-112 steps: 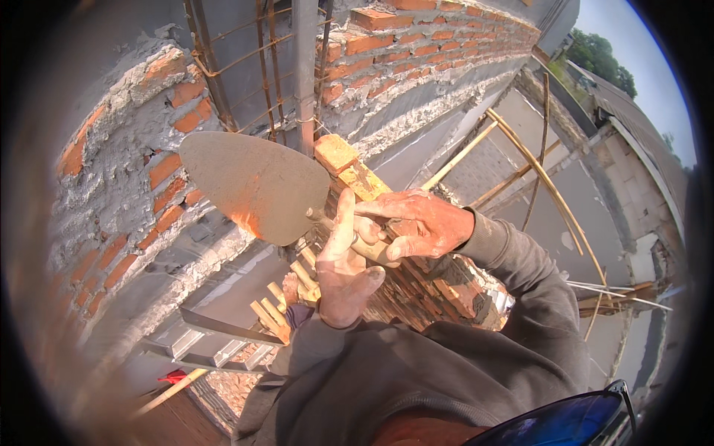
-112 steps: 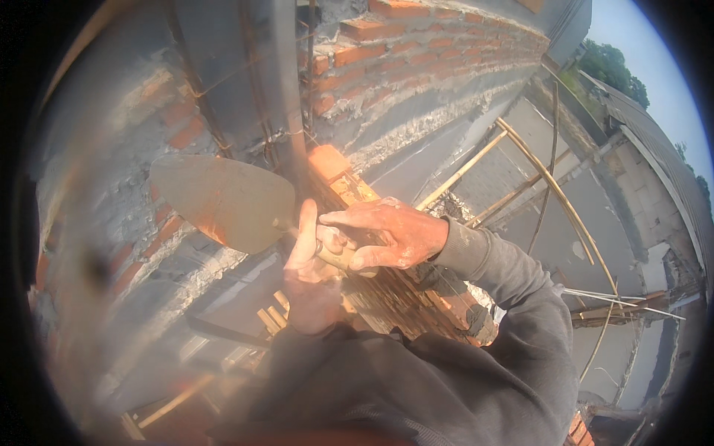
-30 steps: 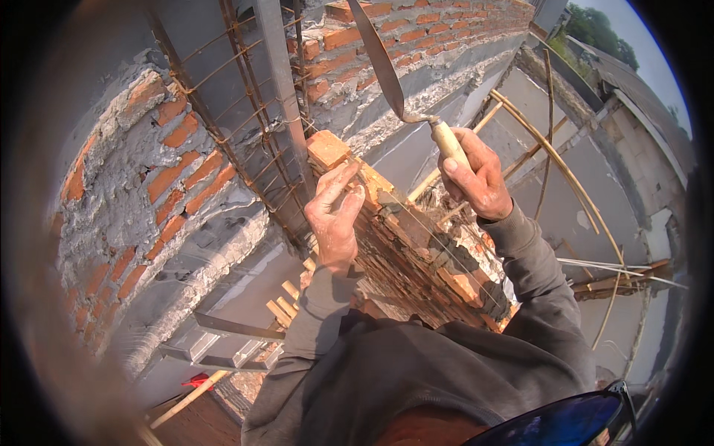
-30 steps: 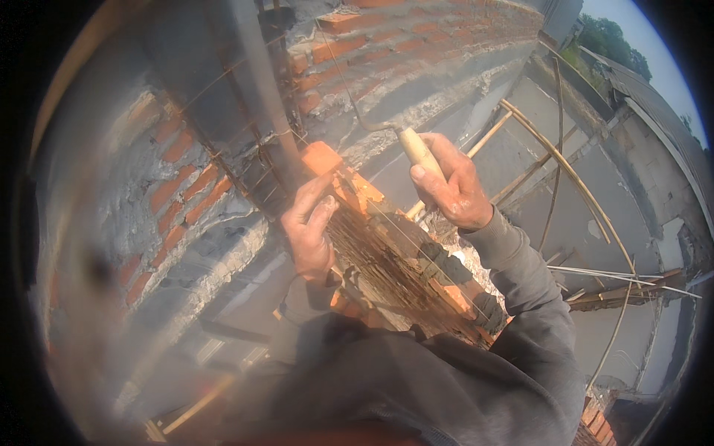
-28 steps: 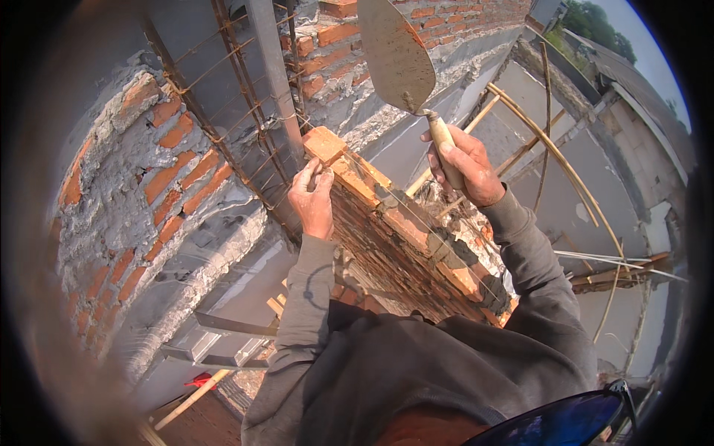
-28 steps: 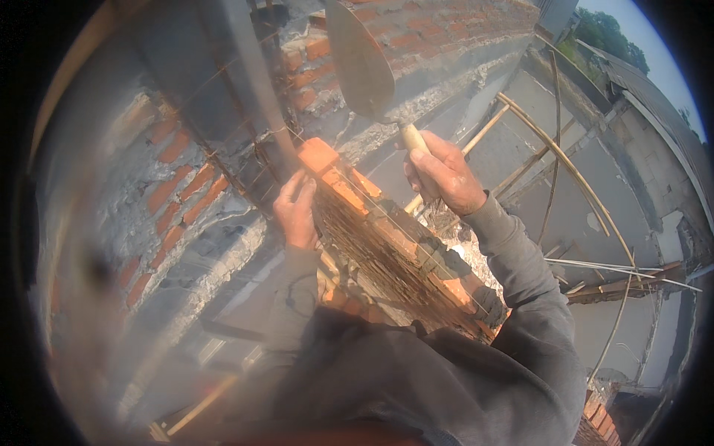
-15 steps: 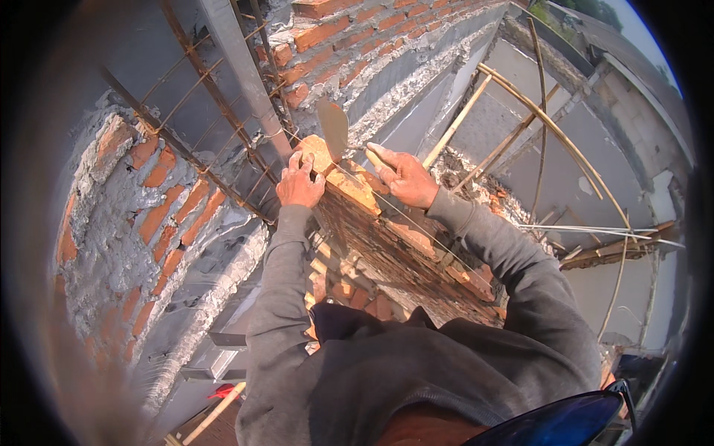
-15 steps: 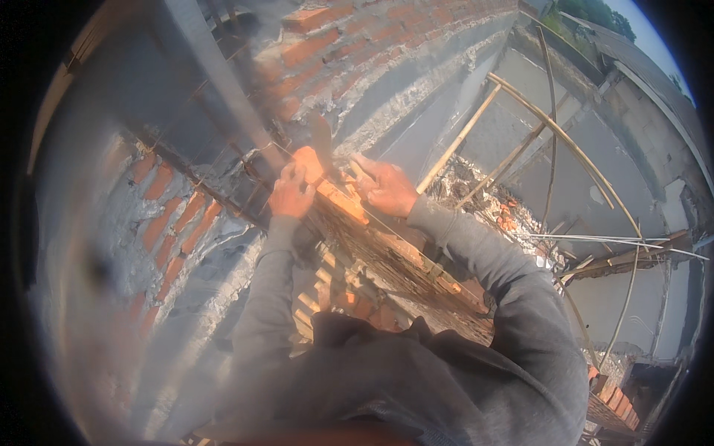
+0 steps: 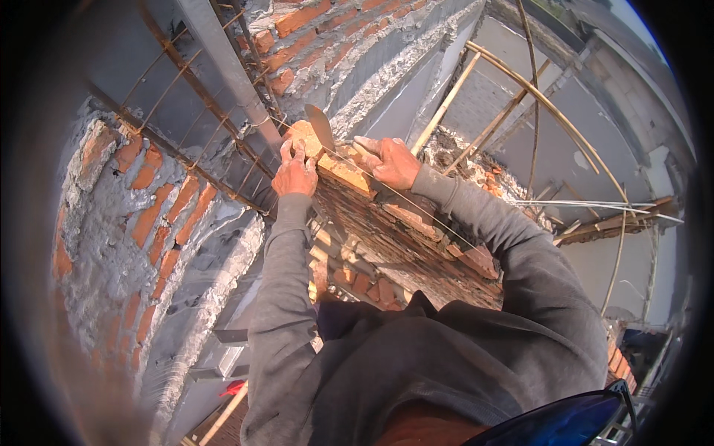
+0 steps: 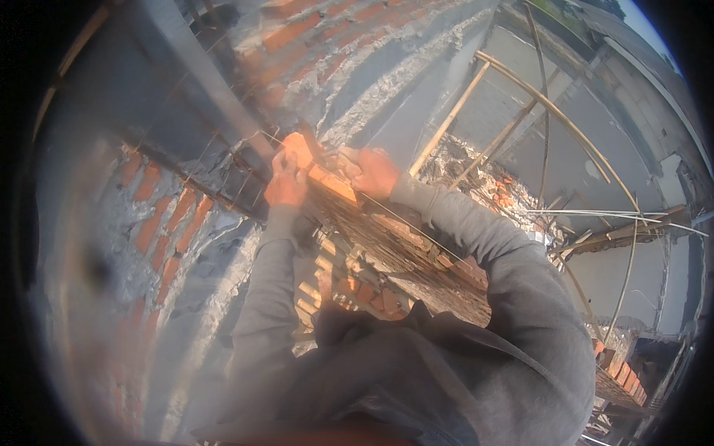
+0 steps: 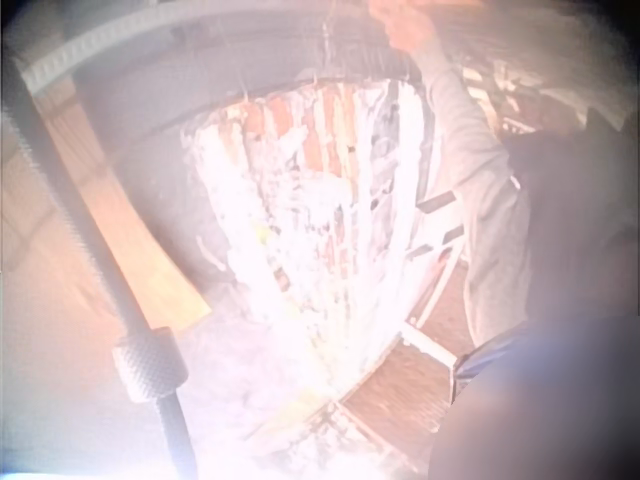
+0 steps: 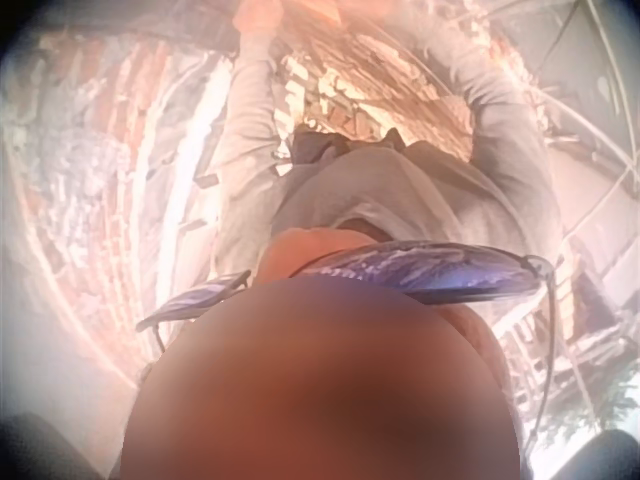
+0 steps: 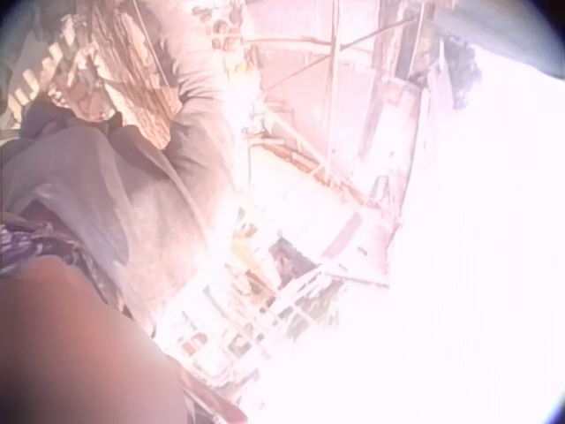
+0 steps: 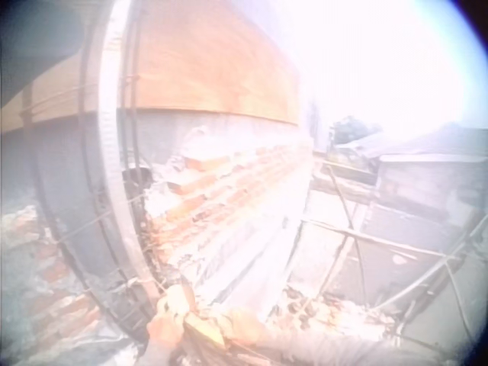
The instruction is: The person scoops mortar from a pan with a trowel, spreads it on a brick, and places the brick onto a partially built wall. The person repeats this process, tapping bricks into alignment and scraping excess mortar.
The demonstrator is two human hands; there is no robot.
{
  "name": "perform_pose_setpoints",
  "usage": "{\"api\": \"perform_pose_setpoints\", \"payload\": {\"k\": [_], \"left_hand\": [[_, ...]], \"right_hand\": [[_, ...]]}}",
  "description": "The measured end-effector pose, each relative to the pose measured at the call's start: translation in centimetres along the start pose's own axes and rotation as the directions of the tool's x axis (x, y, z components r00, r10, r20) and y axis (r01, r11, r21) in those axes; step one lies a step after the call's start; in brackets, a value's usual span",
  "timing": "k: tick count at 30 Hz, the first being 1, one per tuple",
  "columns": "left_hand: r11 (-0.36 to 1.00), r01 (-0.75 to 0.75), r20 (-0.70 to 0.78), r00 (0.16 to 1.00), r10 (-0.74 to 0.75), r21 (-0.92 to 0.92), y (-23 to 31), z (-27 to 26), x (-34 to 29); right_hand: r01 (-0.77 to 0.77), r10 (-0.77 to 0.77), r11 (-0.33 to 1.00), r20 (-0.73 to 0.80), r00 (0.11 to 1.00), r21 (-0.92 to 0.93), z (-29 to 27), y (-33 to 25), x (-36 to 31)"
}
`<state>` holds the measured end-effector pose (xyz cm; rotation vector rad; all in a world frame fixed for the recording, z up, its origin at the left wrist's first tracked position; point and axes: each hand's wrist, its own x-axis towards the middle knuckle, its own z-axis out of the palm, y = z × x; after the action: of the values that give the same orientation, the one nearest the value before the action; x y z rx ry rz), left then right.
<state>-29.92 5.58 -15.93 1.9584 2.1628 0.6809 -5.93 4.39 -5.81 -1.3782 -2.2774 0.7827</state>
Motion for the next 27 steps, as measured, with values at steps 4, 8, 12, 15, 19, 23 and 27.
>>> {"api": "perform_pose_setpoints", "payload": {"k": [4, 8, 12, 15, 19, 23, 27], "left_hand": [[0.999, 0.007, -0.013, 1.000, -0.008, -0.049, 0.0, -0.1, -0.2], [0.996, -0.008, -0.037, 0.999, 0.004, -0.091, -0.6, 0.0, 0.0], [0.983, -0.130, -0.239, 0.966, 0.097, -0.128, -1.6, 1.2, -0.5], [0.977, -0.178, -0.333, 0.934, 0.130, -0.116, -1.8, 2.4, -0.7], [0.976, -0.183, -0.345, 0.929, 0.132, -0.119, -1.8, 2.6, -0.1], [0.982, -0.176, -0.303, 0.941, 0.148, -0.067, -2.1, 1.6, 0.1], [0.986, -0.165, -0.245, 0.958, 0.151, -0.039, -1.8, 1.2, -0.2]], "right_hand": [[0.119, -0.101, 0.988, -0.176, 0.979, 0.098, 0.9, 1.6, -0.5], [0.058, 0.014, 0.971, -0.296, 0.955, 0.232, 0.3, 2.6, -1.0], [0.301, -0.073, 0.750, -0.379, 0.923, 0.589, -1.9, 2.7, 0.3], [0.407, -0.204, 0.742, -0.398, 0.894, 0.533, -3.2, 2.4, 2.5], [0.204, -0.126, 0.900, -0.217, 0.968, 0.386, -3.7, 2.8, 3.1], [-0.214, 0.155, 0.859, 0.162, 0.975, 0.464, -2.7, 2.6, 1.4], [0.183, -0.045, 0.854, -0.281, 0.959, 0.487, -2.2, 1.5, 0.4]]}}
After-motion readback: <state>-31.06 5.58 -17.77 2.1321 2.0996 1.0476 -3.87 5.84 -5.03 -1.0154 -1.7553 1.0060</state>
